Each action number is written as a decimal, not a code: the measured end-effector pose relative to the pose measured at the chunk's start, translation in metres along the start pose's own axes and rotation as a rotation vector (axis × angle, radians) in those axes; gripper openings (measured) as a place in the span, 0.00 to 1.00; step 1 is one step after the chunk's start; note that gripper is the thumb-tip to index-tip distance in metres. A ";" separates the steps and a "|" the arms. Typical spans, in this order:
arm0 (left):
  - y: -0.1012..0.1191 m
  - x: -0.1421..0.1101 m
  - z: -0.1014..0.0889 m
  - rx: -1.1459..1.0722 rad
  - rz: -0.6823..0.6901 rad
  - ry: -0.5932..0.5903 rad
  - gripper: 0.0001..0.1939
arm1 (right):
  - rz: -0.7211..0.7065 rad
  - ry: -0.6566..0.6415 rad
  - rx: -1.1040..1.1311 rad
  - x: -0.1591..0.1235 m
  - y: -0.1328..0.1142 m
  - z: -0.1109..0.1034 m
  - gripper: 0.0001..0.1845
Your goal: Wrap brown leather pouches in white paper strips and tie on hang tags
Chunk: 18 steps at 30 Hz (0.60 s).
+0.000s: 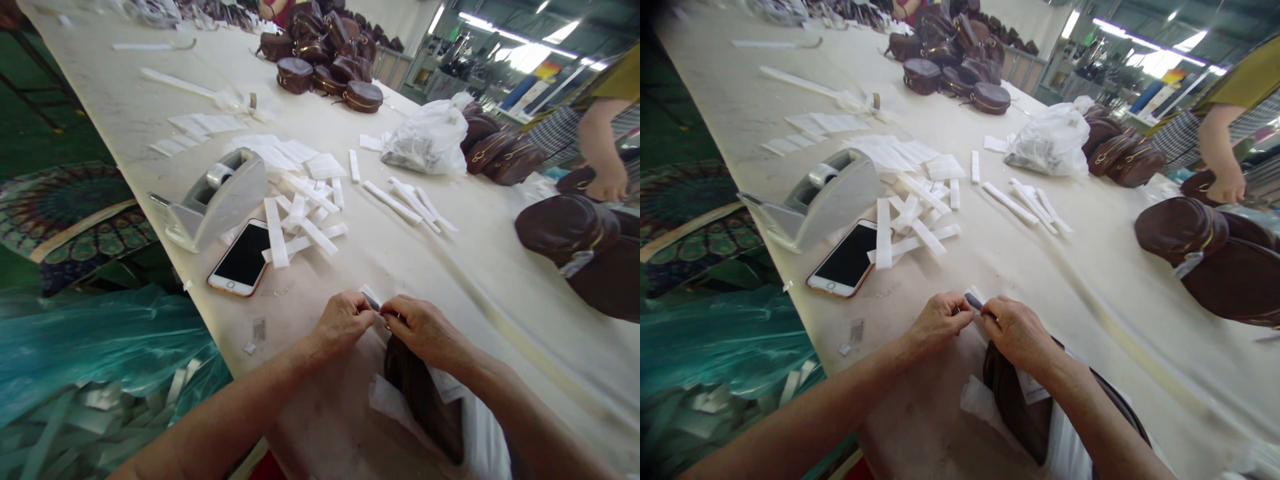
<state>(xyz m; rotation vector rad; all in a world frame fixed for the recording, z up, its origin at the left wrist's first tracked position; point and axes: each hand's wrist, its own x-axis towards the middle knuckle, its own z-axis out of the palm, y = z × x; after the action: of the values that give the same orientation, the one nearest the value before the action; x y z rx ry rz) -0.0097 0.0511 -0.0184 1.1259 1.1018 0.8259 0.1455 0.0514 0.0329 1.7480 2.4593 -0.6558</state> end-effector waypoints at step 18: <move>0.006 0.004 0.004 -0.688 -0.329 -0.205 0.10 | 0.132 -0.058 0.361 -0.007 -0.002 -0.018 0.14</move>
<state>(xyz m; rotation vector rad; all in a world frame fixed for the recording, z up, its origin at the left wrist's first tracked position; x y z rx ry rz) -0.0048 0.0550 -0.0132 0.4242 0.7134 0.7244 0.1500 0.0512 0.0518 1.9525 2.2707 -1.1774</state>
